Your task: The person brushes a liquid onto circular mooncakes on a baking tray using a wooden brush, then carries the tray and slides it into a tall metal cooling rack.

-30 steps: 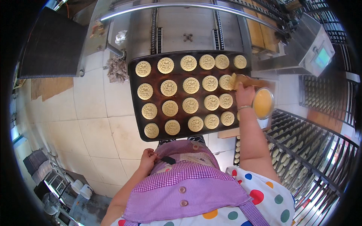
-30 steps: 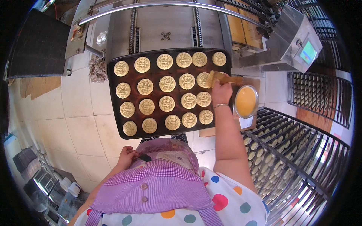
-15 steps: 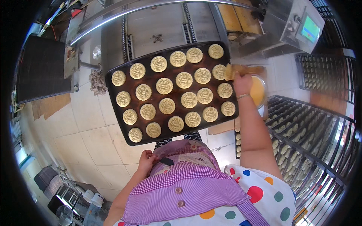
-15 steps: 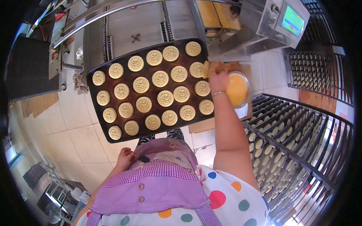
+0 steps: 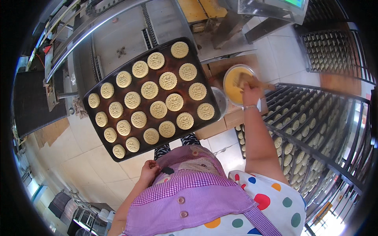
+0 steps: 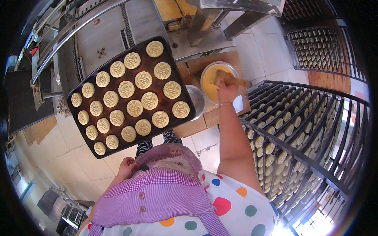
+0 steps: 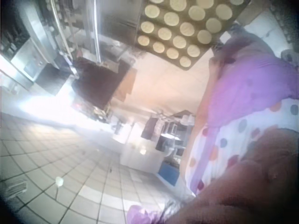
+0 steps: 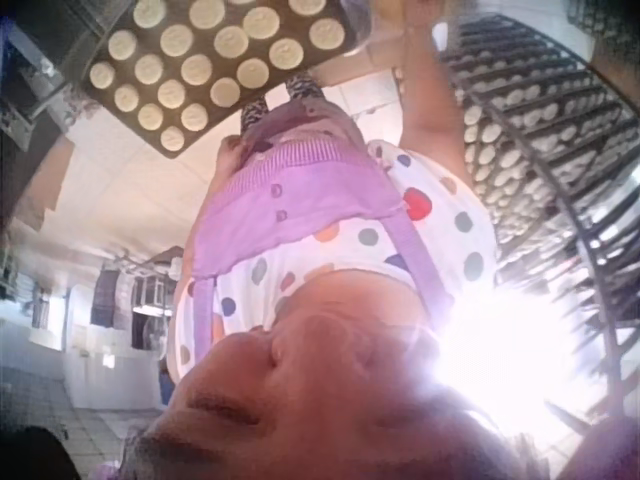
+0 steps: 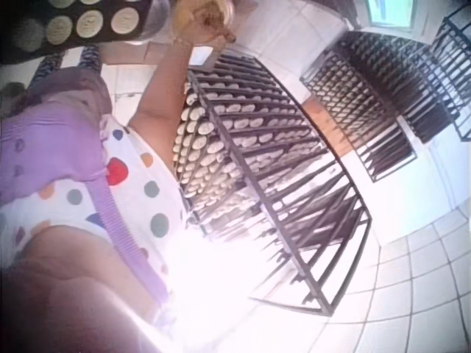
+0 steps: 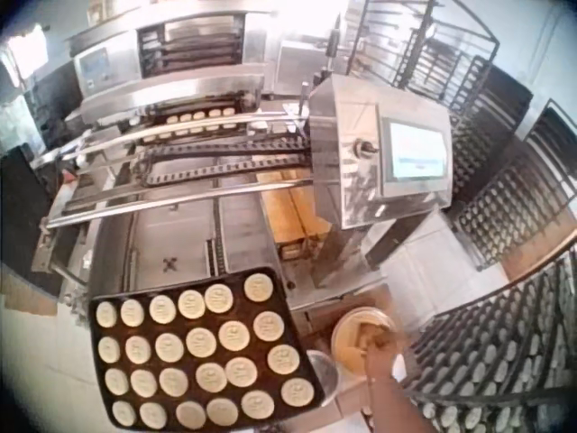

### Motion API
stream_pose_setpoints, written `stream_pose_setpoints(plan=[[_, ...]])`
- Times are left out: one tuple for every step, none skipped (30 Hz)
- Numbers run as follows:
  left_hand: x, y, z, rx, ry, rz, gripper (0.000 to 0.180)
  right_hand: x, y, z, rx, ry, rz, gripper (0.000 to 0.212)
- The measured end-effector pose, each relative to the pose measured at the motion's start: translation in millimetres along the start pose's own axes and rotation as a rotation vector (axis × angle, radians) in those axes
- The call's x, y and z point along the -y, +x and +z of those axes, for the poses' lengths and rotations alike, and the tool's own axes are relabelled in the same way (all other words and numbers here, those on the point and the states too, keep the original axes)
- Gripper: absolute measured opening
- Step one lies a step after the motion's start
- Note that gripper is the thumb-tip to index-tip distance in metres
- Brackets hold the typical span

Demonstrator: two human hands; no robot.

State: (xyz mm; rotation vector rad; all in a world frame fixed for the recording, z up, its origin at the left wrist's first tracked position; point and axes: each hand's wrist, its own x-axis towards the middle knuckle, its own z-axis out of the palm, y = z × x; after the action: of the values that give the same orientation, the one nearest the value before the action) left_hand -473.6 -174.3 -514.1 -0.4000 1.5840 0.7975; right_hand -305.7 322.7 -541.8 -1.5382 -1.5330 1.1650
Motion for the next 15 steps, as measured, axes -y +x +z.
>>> stream_pose_setpoints(plan=[[2, 1, 4, 0.017, 0.014, -0.008, 0.029, -23, 7, -21, -0.047, -0.07, -0.007, 0.041], [-4, 1, 11, 0.029, 0.048, 0.006, 0.03, -43, 14, -38, -0.052, -0.181, -0.039, 0.04], [-14, -3, 17, 0.038, 0.083, 0.019, 0.031, -60, 20, -53, -0.056, -0.291, -0.068, 0.04], [-20, -6, 22, 0.046, 0.121, 0.028, 0.032, -71, 21, -63, -0.058, -0.4, -0.094, 0.04], [-22, -6, 25, 0.047, 0.117, 0.029, 0.032, -52, 17, -59, -0.066, -0.556, 0.0, 0.04], [-23, -6, 27, 0.048, 0.114, 0.03, 0.033, -31, 11, -54, -0.055, -0.715, 0.097, 0.042], [-25, -6, 28, 0.056, 0.113, 0.033, 0.034, -8, 7, -50, -0.046, -0.859, 0.217, 0.044], [-24, -5, 28, 0.056, 0.131, 0.044, 0.034, -16, 7, -51, -0.052, -0.905, 0.237, 0.041], [-22, -3, 28, 0.057, 0.149, 0.055, 0.034, -24, 7, -53, -0.057, -0.951, 0.259, 0.039], [-24, -1, 27, 0.066, 0.175, 0.066, 0.035, -65, 10, -61, -0.09, -0.904, 0.186, 0.034], [-25, -1, 27, 0.059, 0.192, 0.062, 0.035, -89, 12, -63, -0.108, -0.855, 0.107, 0.029], [-26, -1, 27, 0.047, 0.202, 0.058, 0.036, -86, 10, -59, -0.119, -0.485, 0.247, 0.029], [-26, -1, 26, 0.036, 0.213, 0.055, 0.036, -77, 5, -52, -0.126, -0.113, 0.38, 0.029], [-22, 2, 22, 0.032, 0.219, 0.077, 0.036, -67, 0, -47, -0.129, 0.261, 0.505, 0.028], [-15, 8, 17, 0.027, 0.225, 0.099, 0.036, -59, -2, -44, -0.145, 0.319, 0.495, 0.03]])
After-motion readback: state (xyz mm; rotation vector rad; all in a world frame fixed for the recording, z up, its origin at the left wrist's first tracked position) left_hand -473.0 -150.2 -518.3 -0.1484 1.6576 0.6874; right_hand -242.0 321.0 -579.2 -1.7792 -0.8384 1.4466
